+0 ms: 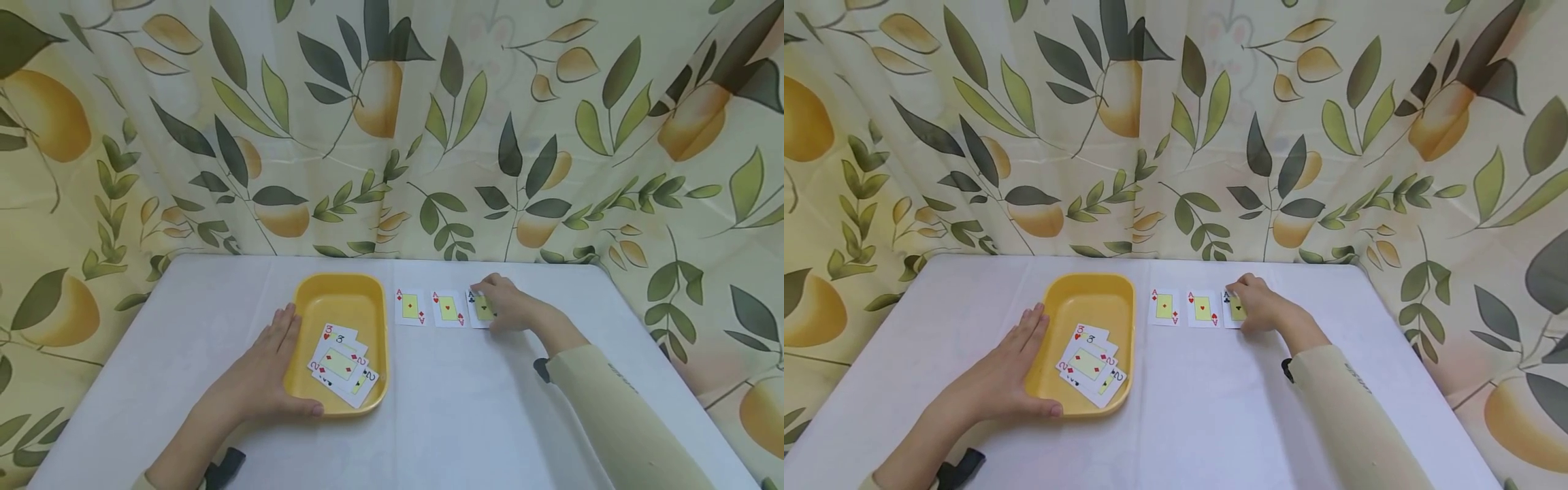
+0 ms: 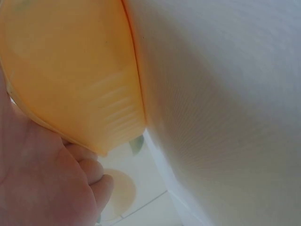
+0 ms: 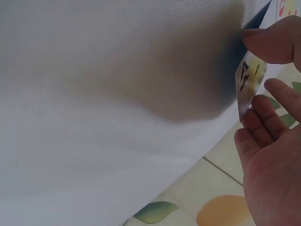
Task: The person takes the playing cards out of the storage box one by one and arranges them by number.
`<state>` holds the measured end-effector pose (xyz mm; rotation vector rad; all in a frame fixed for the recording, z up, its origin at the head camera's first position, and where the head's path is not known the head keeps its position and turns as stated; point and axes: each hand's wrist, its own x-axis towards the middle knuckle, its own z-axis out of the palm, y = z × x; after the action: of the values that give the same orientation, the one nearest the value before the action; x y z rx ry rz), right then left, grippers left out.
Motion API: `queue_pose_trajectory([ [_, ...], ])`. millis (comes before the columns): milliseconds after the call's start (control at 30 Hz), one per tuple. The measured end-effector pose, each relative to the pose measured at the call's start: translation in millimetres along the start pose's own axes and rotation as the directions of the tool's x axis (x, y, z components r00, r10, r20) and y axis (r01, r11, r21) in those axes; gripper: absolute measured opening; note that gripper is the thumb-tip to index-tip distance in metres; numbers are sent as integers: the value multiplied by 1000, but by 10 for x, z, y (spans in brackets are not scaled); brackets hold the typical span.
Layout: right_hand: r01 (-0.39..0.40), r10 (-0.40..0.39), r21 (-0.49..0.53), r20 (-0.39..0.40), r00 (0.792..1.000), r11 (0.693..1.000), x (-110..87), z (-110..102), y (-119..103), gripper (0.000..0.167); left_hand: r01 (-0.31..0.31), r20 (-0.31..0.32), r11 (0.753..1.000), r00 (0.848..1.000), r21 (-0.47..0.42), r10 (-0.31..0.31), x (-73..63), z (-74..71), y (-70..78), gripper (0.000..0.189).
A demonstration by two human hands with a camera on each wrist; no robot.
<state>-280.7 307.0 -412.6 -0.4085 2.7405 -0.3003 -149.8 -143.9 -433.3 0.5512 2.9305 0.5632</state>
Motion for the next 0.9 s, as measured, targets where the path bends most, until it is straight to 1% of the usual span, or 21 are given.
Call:
queue_pose_trajectory([
  [233, 19, -19, -10, 8, 1000, 1000, -20, 23, 8, 90, -1, 4, 1000, 1000, -2, 1, 6, 13, 3, 149],
  [367, 49, -49, 12, -20, 999, 999, -71, -9, -95, 90, -9, -1, 1000, 1000, -1, 9, 0, 4, 8, 149],
  [500, 136, -133, 41, -63, 989, 990, -133, -74, -335, 86, -8, -3, 1000, 1000, 1, 8, 0, -10, 9, 149],
  [600, 216, -211, 59, -80, 974, 975, -170, -116, -573, 84, -8, -2, 1000, 1000, 6, 8, 3, -18, 7, 148],
  [733, 306, -302, 69, -70, 951, 949, -206, -153, -915, 82, -8, 1, 1000, 1000, 3, 8, 4, -21, -2, 149],
  [900, 391, -390, 59, -39, 920, 918, -221, -158, -1323, 79, -4, -2, 1000, 1000, -2, 4, -5, -17, -8, 149],
])
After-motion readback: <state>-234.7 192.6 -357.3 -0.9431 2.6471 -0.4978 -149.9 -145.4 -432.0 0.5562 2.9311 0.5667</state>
